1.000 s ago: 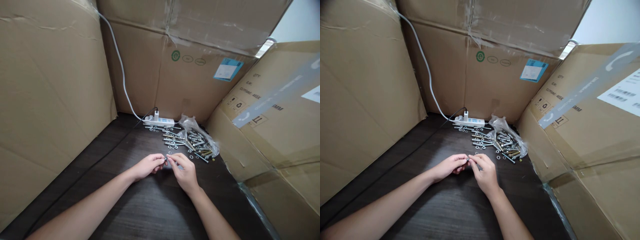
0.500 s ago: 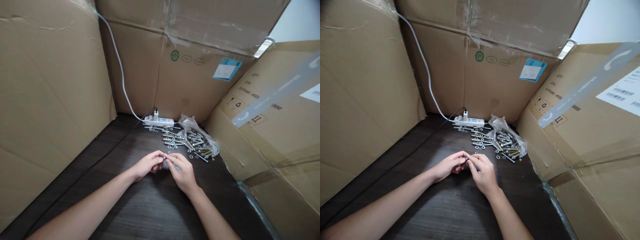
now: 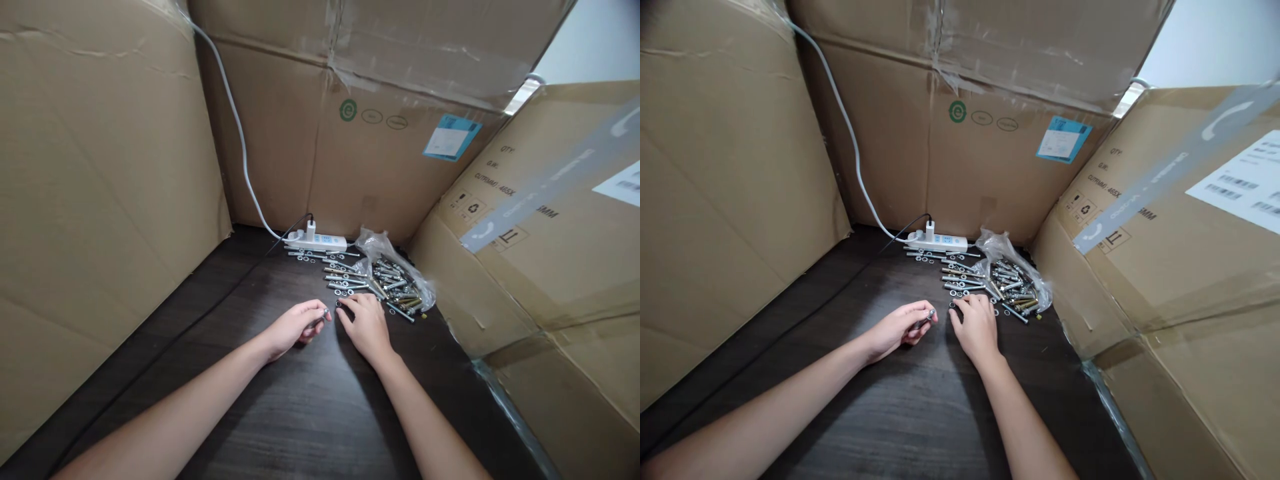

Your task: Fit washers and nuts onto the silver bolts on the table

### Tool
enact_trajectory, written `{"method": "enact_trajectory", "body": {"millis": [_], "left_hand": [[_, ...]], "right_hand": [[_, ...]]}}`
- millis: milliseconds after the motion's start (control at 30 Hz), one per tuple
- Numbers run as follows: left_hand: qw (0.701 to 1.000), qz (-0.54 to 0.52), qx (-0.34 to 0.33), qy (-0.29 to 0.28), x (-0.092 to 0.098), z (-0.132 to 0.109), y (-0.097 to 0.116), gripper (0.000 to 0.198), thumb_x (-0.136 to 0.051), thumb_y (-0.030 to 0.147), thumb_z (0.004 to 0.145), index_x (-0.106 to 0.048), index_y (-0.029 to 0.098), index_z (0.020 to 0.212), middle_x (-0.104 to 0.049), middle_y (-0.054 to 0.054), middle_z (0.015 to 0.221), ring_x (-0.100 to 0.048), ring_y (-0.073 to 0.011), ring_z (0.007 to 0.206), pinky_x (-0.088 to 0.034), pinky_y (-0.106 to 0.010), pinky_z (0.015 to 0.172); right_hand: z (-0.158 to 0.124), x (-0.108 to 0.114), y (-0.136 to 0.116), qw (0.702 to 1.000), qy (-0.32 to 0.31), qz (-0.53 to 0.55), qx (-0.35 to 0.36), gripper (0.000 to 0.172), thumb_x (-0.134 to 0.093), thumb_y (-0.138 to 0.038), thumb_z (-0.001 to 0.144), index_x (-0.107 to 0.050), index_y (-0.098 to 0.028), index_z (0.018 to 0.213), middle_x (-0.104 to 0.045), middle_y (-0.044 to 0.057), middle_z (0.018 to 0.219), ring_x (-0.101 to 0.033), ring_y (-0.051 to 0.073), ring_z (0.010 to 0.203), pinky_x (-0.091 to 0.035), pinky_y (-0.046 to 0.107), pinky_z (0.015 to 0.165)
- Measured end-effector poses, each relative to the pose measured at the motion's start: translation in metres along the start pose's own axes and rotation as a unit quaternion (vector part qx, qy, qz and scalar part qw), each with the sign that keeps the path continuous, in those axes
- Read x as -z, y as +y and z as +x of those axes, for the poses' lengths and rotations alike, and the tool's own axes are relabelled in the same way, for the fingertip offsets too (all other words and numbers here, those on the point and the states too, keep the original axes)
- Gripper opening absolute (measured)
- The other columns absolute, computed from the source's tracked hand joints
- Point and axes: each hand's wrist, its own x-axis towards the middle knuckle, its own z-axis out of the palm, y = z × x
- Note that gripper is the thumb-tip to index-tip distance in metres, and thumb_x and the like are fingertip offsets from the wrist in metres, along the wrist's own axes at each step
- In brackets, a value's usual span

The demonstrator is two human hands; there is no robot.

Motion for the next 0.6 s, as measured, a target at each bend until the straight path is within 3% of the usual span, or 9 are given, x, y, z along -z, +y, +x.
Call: {"method": "enact_trajectory", "body": {"millis": [333,600], "left_hand": [[1.000,0.014,-0.001,-0.001,0.000,0.000,-0.001,0.018,-0.049,0.032,0.084,-0.053,0.015,0.084,-0.043,0.005,0.059,-0.024,-0.0041,0.045,-0.018,-0.018,0.044],[0.999,0.043,0.006,-0.015,0.000,-0.001,0.000,0.021,-0.050,0.035,0.084,-0.053,0.014,0.084,-0.044,0.005,0.061,-0.026,-0.0042,0.046,-0.019,-0.019,0.045]], "right_hand": [[0.002,0.005,-0.010,0.999,-0.009,-0.046,0.021,0.011,-0.056,-0.022,0.084,-0.067,-0.021,0.079,-0.066,0.005,0.080,-0.051,0.022,0.086,-0.035,0.035,0.075],[-0.009,0.022,-0.028,0.988,0.085,0.124,0.036,0.013,-0.054,-0.021,0.087,-0.067,-0.022,0.088,-0.068,0.003,0.084,-0.057,0.018,0.081,-0.038,0.033,0.075]]}}
